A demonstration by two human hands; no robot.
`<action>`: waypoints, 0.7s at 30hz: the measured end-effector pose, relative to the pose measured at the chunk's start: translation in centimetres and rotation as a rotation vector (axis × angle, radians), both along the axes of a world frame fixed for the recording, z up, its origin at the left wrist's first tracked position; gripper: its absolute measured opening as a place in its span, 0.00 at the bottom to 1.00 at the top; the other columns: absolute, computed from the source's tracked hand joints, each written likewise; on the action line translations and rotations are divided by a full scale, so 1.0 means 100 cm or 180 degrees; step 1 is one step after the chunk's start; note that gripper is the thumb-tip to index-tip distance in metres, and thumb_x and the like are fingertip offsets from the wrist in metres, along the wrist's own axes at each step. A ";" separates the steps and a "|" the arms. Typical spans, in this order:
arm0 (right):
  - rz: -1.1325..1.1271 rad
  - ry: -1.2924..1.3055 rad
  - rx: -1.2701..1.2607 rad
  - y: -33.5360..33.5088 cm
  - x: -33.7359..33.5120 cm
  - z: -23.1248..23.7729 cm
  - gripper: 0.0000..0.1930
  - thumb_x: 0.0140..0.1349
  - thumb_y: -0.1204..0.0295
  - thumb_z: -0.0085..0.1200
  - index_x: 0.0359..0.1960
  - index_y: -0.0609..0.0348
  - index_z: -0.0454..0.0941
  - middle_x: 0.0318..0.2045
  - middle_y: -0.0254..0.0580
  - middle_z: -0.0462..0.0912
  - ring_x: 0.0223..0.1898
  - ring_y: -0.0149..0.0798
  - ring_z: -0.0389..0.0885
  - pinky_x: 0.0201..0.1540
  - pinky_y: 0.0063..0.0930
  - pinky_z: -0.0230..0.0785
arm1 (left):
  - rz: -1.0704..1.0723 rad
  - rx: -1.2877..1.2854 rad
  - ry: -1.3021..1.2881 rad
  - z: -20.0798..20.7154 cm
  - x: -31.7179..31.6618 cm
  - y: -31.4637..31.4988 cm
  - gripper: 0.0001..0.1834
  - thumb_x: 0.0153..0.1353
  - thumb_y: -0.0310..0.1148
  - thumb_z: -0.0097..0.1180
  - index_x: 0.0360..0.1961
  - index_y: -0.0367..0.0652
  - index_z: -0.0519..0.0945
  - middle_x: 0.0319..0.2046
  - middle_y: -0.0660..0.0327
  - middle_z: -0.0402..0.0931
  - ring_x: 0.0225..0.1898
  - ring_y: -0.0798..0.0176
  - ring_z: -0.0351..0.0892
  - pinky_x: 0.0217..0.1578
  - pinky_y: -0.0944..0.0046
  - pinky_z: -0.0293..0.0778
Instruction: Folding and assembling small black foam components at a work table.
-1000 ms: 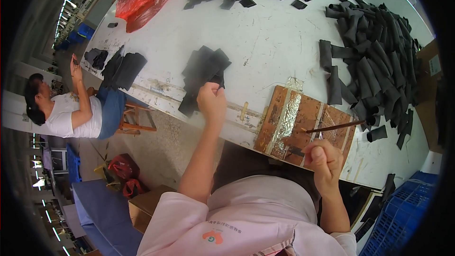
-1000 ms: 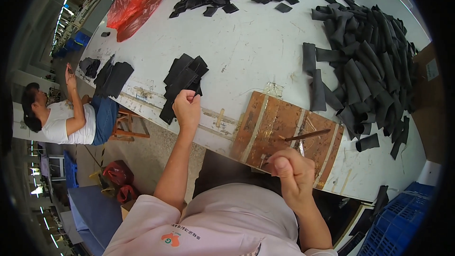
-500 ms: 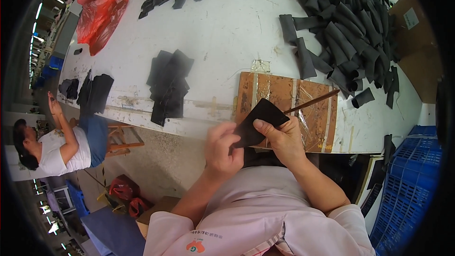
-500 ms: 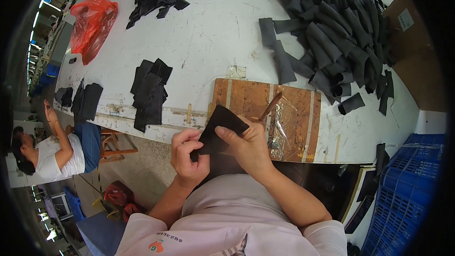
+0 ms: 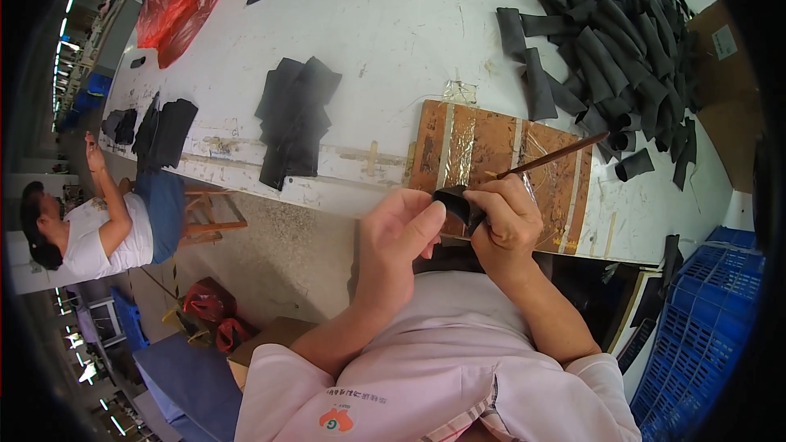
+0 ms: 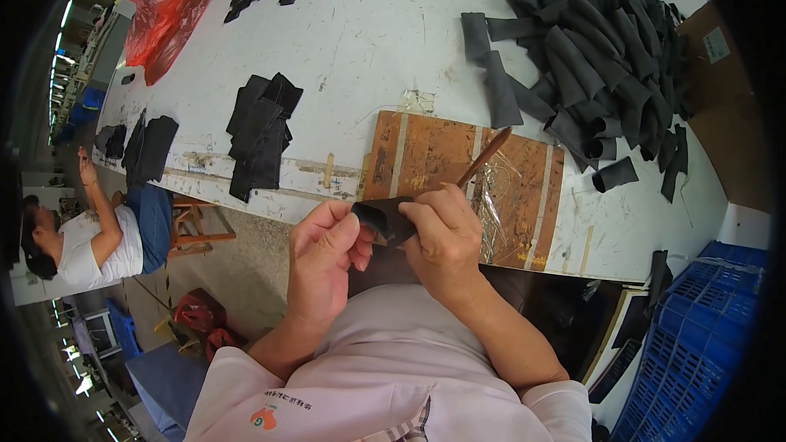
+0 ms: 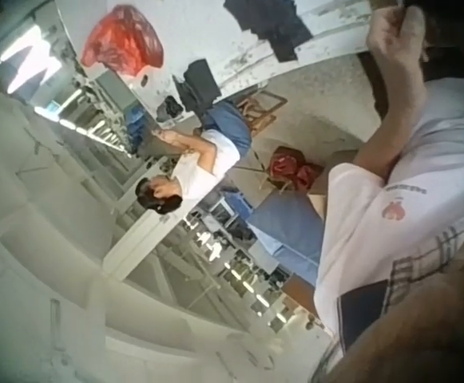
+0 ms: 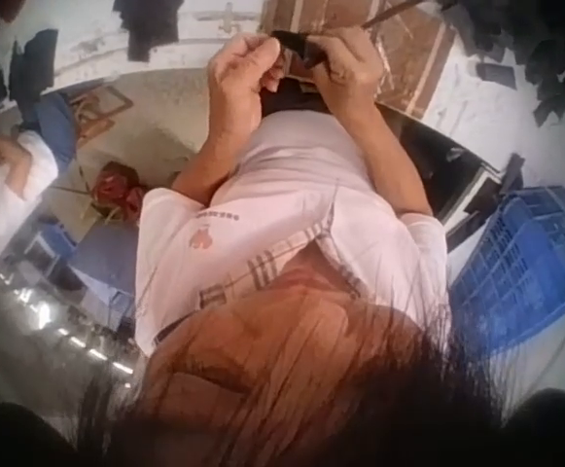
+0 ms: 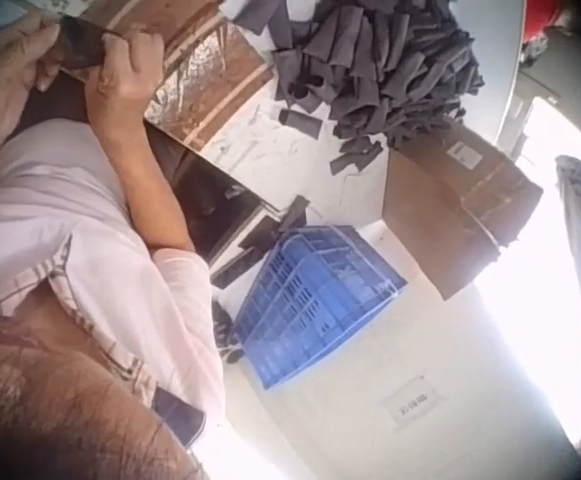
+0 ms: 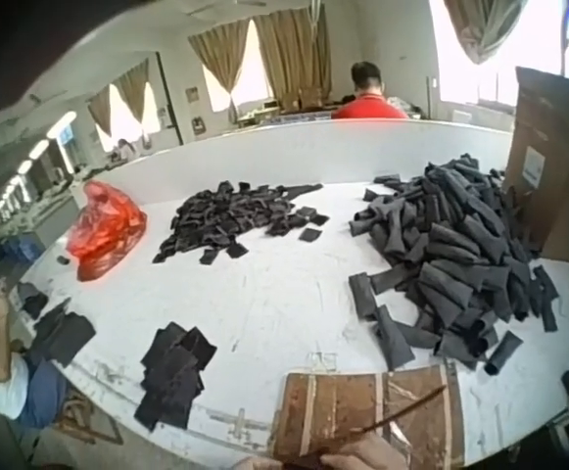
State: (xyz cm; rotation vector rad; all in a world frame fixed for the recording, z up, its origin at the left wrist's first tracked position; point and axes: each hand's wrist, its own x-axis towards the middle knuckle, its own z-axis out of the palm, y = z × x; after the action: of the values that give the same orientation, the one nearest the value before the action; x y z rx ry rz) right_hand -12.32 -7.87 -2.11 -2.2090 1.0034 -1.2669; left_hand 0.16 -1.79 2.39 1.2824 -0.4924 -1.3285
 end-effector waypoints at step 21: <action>0.0521 -0.0310 0.1283 0.013 -0.010 0.024 0.11 0.45 0.70 0.60 0.29 0.64 0.76 0.22 0.40 0.73 0.23 0.32 0.70 0.23 0.21 0.62 | -0.0213 -0.0865 -0.2010 -0.015 -0.010 0.003 0.04 0.49 0.19 0.52 0.28 0.36 0.71 0.19 0.61 0.72 0.20 0.72 0.72 0.20 0.73 0.67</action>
State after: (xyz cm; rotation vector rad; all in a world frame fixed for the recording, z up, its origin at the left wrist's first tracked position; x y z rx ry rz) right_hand -13.31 -6.52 0.28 -1.8603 0.9250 -0.9888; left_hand -0.85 -1.53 0.87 1.4490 -1.1214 -0.8478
